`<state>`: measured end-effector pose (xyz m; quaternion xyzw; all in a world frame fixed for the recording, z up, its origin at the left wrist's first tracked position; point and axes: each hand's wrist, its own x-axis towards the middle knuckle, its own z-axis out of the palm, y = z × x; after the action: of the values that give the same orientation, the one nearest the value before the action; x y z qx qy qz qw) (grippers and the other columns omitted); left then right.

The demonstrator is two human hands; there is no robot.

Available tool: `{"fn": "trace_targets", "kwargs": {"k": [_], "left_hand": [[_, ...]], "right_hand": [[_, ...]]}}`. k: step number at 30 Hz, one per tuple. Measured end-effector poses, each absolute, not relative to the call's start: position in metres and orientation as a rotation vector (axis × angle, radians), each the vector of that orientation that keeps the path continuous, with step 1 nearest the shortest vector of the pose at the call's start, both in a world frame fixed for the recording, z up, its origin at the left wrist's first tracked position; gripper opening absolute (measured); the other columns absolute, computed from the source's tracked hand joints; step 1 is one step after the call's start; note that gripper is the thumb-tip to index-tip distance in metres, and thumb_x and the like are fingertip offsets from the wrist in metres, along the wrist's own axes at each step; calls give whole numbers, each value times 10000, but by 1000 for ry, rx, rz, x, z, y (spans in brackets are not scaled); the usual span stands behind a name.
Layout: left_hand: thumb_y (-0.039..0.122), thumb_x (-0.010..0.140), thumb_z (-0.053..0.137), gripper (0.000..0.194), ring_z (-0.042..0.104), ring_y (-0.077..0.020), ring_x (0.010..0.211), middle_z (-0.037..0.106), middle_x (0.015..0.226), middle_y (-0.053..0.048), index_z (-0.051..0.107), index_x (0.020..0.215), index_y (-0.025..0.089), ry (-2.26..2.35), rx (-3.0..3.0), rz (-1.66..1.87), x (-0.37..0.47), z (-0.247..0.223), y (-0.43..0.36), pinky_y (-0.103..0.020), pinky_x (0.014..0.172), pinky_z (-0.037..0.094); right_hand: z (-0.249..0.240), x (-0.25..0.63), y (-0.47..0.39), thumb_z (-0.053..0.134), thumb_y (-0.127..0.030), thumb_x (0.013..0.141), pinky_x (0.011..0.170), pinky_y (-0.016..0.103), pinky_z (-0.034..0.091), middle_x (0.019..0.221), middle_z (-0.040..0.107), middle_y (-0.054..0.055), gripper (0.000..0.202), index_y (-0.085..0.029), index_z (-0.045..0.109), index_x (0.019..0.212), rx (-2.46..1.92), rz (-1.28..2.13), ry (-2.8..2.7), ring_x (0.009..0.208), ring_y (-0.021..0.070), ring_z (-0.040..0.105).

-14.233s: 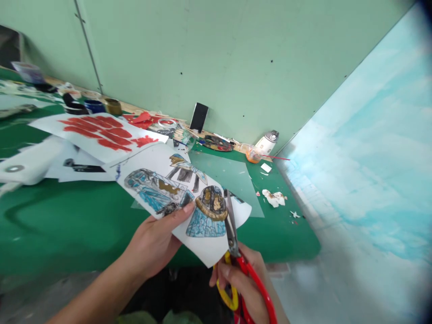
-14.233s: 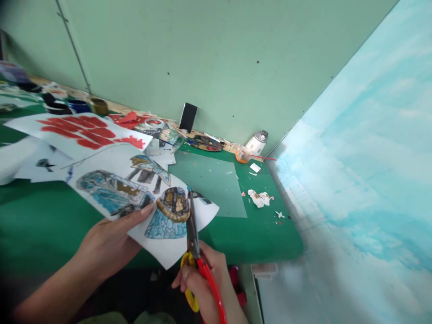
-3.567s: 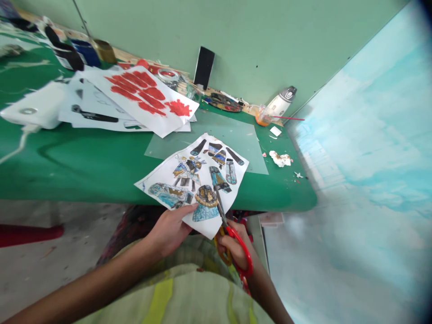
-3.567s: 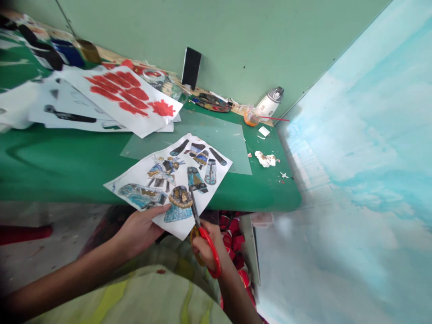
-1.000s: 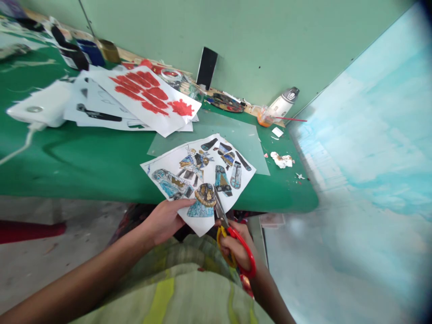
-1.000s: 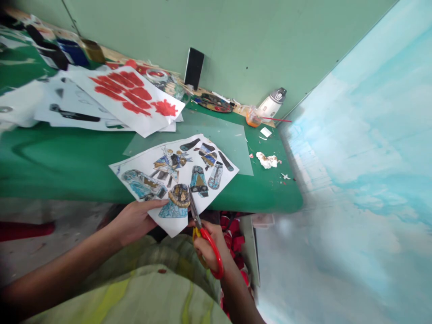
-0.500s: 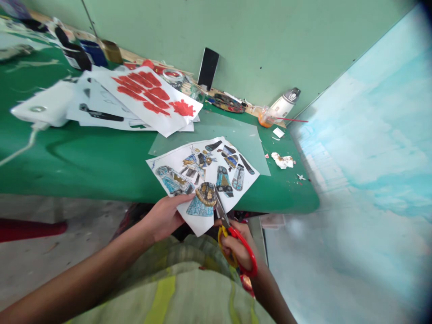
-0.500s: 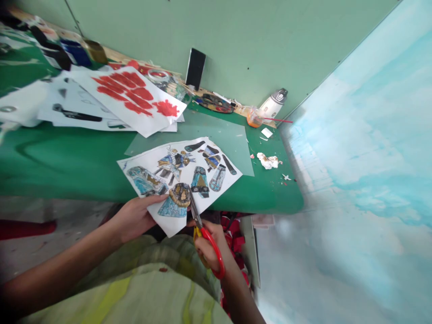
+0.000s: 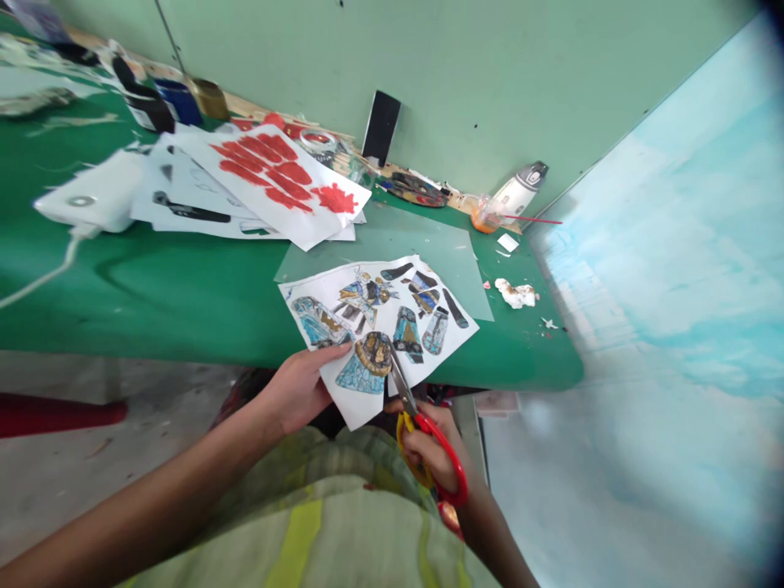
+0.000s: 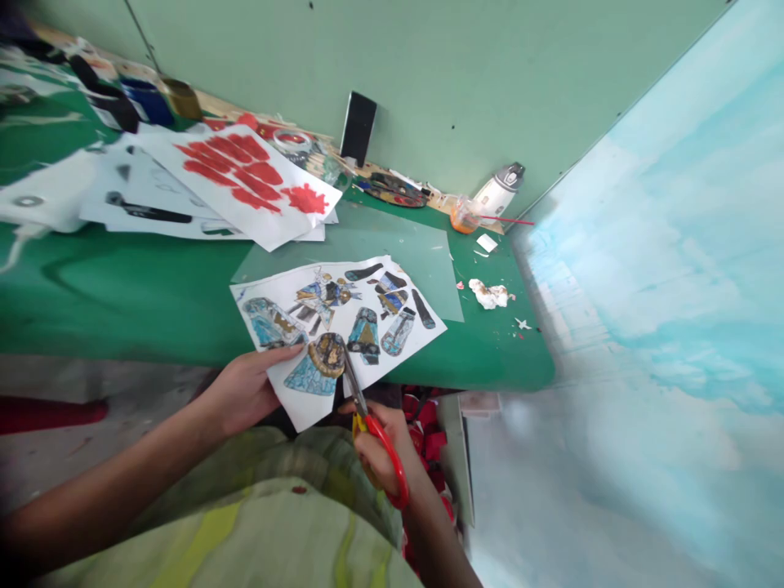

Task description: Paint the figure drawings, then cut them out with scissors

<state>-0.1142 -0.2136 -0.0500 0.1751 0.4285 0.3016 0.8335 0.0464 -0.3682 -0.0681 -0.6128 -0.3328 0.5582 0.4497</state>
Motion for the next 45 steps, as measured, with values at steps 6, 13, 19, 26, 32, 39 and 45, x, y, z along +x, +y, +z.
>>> {"fn": "trace_targets", "kwargs": {"k": [6,13,19,26,32,39,45], "left_hand": [[76,862,629,282,772,-303,869,774,1072,-220,703,1129,22,889,370,618,-115,-50,-213,-407,779,651],[53,844,626,192,778,-303,818,790,961,-214,734,997,13,903,378,616,-113,-46,-208,-371,739,652],[19,827,609,259,781,-309,811,797,936,-198,731,1056,11,904,405,636,-114,-39,-209,-402,764,654],[19,827,602,222,782,-291,764,800,873,-181,742,999,24,907,414,624,-114,-39,-207,-365,709,655],[15,820,596,210,780,-293,749,798,871,-184,744,969,30,911,408,598,-115,-39,-204,-371,692,654],[26,813,603,186,777,-305,735,797,864,-190,755,920,38,901,411,569,-116,-40,-202,-388,686,653],[25,809,616,175,776,-286,714,797,811,-165,769,888,61,893,441,573,-117,-42,-200,-352,678,650]], "right_hand": [[-65,45,-366,566,-226,669,431,224,270,525,473,-72,419,-122,714,1047,-1522,1390,-783,435,85,358],[-67,44,-368,552,-213,680,420,223,256,524,460,-77,406,-136,706,1048,-1535,1377,-811,423,82,341],[-69,44,-366,562,-198,676,504,255,417,581,581,-38,408,-145,702,1055,-1488,1331,-857,488,132,519],[-63,43,-364,549,-224,672,509,265,415,582,637,-4,438,-120,710,1067,-1553,1339,-882,511,165,574],[-66,44,-366,546,-192,692,453,233,301,536,524,-53,364,-138,705,1015,-1531,1328,-889,455,105,413],[-68,44,-368,554,-198,700,443,235,259,548,495,-64,388,-134,709,1051,-1517,1353,-864,448,93,363],[-67,43,-364,591,-266,704,612,324,497,603,613,-26,435,-144,689,1110,-1498,1371,-851,600,208,655]]}}
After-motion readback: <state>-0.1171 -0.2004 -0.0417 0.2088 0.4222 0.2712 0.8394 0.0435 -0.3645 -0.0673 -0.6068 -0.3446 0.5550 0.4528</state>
